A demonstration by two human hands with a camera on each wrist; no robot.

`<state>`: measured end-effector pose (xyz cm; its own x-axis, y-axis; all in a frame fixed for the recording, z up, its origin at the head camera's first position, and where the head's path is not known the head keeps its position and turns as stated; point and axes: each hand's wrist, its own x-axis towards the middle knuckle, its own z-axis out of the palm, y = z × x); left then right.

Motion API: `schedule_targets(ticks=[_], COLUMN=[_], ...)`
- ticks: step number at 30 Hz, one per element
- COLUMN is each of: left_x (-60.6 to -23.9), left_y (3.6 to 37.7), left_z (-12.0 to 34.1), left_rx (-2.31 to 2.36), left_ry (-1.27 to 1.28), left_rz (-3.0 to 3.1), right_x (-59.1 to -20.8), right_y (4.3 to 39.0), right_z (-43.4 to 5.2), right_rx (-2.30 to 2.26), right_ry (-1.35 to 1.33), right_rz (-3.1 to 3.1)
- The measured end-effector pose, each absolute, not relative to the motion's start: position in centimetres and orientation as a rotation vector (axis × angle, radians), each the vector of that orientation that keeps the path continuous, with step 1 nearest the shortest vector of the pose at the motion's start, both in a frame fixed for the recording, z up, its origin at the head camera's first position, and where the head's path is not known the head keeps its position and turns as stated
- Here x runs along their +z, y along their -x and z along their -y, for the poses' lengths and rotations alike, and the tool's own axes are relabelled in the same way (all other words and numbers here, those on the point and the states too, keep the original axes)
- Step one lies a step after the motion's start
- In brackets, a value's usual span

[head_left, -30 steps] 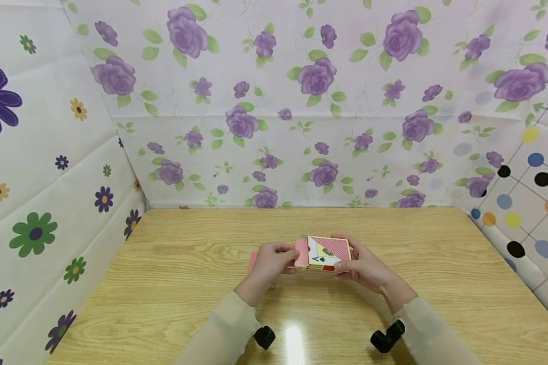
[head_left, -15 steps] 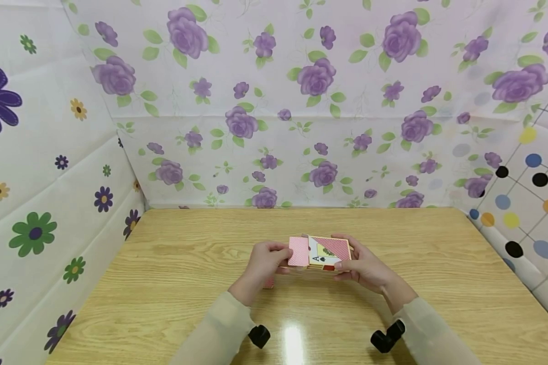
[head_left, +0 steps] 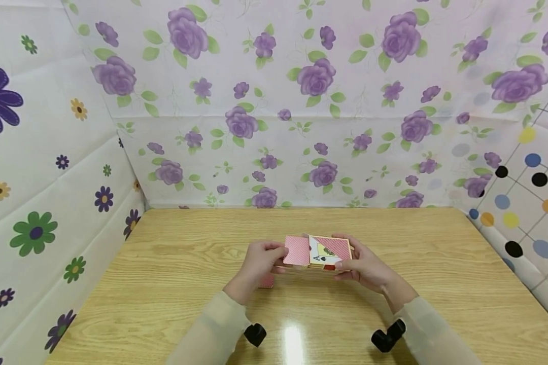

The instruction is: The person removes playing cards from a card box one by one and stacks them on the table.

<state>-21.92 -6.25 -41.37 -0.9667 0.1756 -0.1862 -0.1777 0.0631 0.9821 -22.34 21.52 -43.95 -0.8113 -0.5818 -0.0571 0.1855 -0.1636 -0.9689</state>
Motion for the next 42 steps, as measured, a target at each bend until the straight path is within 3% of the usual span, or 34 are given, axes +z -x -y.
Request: schedule_targets(ticks=[42], left_x=[-41.1], left_y=[22.9], left_z=[9.9], left_rx=[2.116], left_ry=[0.157], left_rz=[-2.129], right_x=[-44.3], right_y=[22.5], right_z=[-21.9], right_rx=[-2.025], right_ry=[0.481], right_rz=[-1.583])
